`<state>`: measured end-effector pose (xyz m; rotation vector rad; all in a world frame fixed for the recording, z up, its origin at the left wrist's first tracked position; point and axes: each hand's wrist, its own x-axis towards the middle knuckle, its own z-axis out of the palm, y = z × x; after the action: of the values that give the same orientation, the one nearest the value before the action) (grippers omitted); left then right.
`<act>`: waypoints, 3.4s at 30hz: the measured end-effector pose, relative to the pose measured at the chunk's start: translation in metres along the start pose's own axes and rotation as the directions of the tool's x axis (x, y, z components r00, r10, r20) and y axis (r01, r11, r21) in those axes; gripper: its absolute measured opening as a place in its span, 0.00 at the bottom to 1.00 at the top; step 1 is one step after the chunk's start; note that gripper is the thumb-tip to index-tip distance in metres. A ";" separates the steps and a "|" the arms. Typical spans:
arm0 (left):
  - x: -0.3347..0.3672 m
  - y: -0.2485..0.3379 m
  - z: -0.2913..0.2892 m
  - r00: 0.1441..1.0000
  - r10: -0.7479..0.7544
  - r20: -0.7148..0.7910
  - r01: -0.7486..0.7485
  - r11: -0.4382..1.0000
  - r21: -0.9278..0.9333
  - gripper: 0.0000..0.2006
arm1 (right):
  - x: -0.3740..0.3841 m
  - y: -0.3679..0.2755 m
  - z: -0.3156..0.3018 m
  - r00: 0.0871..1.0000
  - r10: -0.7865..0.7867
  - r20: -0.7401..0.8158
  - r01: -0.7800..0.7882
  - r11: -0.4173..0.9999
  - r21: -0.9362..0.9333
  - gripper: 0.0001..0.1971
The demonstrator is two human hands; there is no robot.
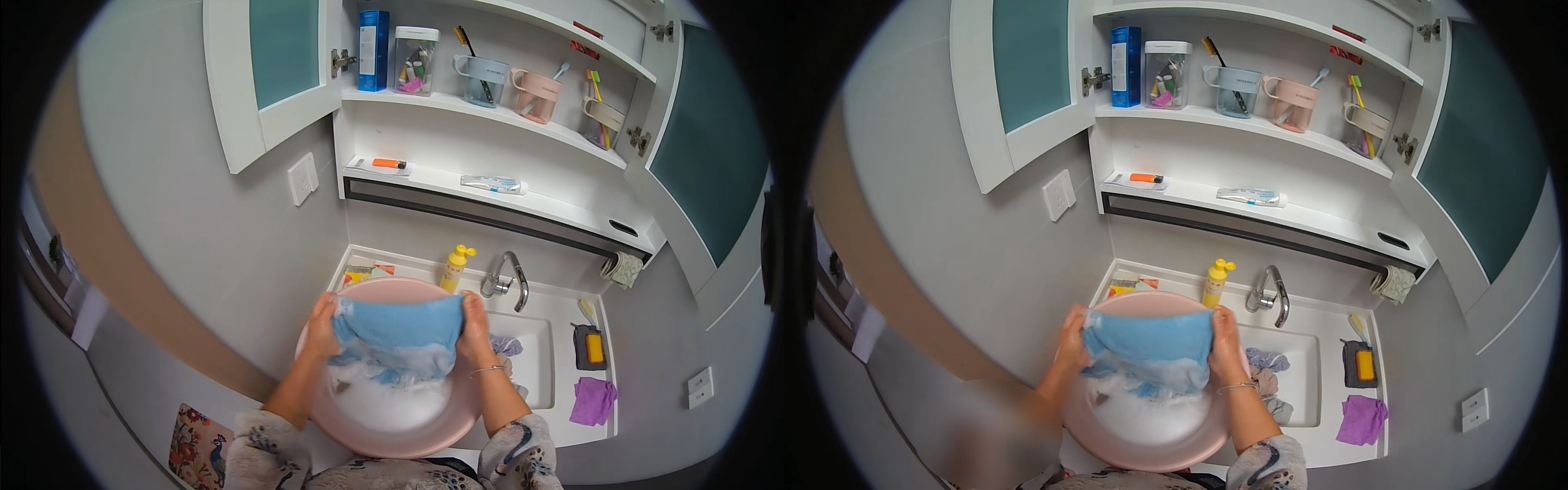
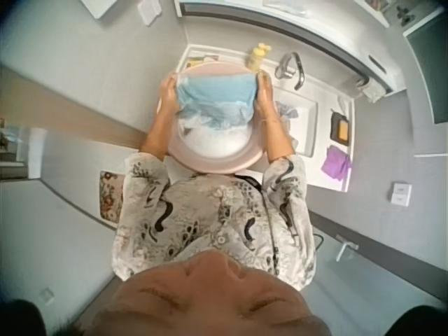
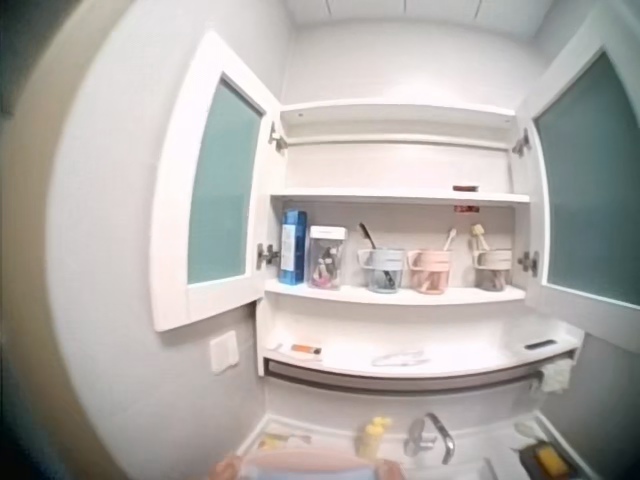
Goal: The person hand-washes a blue cloth in a pink basin filled with soapy water. They repeatedly submerge, agitate, squeeze, and wring the cloth to clean it.
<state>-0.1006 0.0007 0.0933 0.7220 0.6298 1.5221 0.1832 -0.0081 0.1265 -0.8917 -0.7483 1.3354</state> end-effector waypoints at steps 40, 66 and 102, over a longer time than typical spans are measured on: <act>-0.015 -0.125 0.017 0.873 -0.290 -0.392 0.349 0.933 0.085 0.07 | -0.044 0.097 0.029 0.942 -0.298 0.154 0.322 0.672 -0.667 0.14; -0.020 -0.093 0.028 0.850 -0.522 0.068 0.522 0.852 0.020 0.10 | 0.002 0.091 -0.037 0.997 0.024 0.076 0.015 0.883 -0.470 0.17; -0.039 -0.120 0.058 0.850 -0.484 -0.209 0.518 0.841 0.158 0.20 | -0.011 0.073 0.032 0.987 -0.110 0.115 0.132 0.162 -0.978 0.17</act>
<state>0.0228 -0.0302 0.0374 0.5330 1.0284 1.0345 0.1189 -0.0142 0.0789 -1.8074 -1.7756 0.5046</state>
